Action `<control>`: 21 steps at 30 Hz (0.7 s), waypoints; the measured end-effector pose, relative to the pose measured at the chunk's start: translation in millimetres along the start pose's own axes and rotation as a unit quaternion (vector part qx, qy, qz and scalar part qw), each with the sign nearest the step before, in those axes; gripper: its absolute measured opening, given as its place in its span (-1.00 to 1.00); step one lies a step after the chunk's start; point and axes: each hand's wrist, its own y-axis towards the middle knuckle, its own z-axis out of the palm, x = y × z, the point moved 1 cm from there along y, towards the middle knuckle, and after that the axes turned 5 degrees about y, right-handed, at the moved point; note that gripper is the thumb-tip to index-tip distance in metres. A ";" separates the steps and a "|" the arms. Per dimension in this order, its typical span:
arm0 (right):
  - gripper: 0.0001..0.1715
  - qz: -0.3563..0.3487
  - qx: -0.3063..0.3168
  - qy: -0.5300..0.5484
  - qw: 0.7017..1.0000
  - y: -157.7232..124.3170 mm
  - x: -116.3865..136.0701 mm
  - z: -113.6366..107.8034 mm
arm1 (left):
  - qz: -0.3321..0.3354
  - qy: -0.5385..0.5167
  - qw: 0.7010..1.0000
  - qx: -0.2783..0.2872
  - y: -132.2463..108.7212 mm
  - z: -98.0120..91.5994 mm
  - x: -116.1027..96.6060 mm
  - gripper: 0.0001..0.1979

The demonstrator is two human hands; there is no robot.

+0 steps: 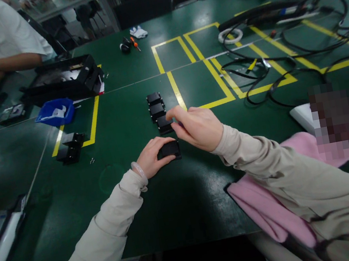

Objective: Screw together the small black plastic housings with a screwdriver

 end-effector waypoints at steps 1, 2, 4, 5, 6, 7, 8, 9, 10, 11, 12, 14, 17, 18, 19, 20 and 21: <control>-0.60 -0.003 0.006 0.001 1.000 0.0 0.0 0.0 | 0.001 0.000 1.000 -0.002 0.0 0.0 -0.1 -0.59; -0.58 -0.005 0.013 0.001 1.000 0.0 0.1 0.0 | 0.002 0.000 1.000 -0.003 -0.1 -0.1 -0.2 -0.59; -0.55 0.001 0.025 0.000 1.000 0.1 0.1 0.3 | 0.004 0.000 1.000 -0.004 -0.3 -0.4 -0.6 -0.59; -0.56 0.007 0.027 -0.001 1.000 0.1 0.0 0.6 | 0.004 0.001 1.000 -0.003 -0.3 -0.6 -0.8 -0.59; -0.57 0.015 0.025 -0.002 1.000 0.2 -0.1 0.8 | 0.004 0.003 1.000 -0.001 -0.4 -0.8 -1.0 -0.59; -0.59 0.022 0.019 -0.003 1.000 0.2 -0.3 1.1 | 0.004 0.005 1.000 0.002 -0.4 -1.0 -1.1 -0.58; -0.60 0.028 0.013 -0.003 1.000 0.1 -0.5 1.3 | 0.003 0.007 1.000 0.004 -0.4 -1.1 -1.2 -0.58; -0.61 0.031 0.007 -0.003 0.999 0.0 -0.8 1.6 | 0.002 0.008 1.000 0.007 -0.3 -1.1 -1.3 -0.58; -0.62 0.029 0.002 -0.002 1.000 -0.2 -1.1 1.8 | 0.001 0.010 1.000 0.009 -0.3 -1.0 -1.2 -0.58; -0.62 0.022 -0.001 -0.001 1.000 -0.4 -1.3 1.9 | -0.001 0.012 1.000 0.011 -0.3 -0.9 -1.1 -0.57; -0.61 0.013 -0.005 0.001 1.000 -0.7 -1.5 2.1 | -0.002 0.014 1.000 0.011 -0.3 -0.7 -0.9 -0.57; -0.60 -0.001 -0.007 0.004 1.000 -1.2 -1.9 2.4 | -0.001 0.015 1.000 0.008 -0.5 -0.3 -0.7 -0.58; -0.61 0.002 -0.012 0.002 1.000 -1.7 -2.0 3.2 | 0.004 0.012 1.000 0.004 -0.9 -0.3 -0.4 -0.58; -0.62 0.005 -0.014 0.002 1.000 -1.7 -1.9 3.5 | 0.005 0.011 1.000 0.004 -1.2 -0.5 -0.2 -0.58; -0.63 0.005 -0.014 0.003 1.000 -1.6 -1.7 3.7 | 0.004 0.011 1.000 0.004 -1.4 -0.8 0.3 -0.58; -0.63 0.004 -0.014 0.005 1.000 -1.5 -1.4 3.7 | 0.003 0.011 1.000 0.003 -1.7 -1.2 0.9 -0.58; -0.63 0.002 -0.011 0.008 1.000 -1.3 -1.1 3.6 | 0.002 0.012 1.000 0.001 -2.1 -1.7 1.7 -0.58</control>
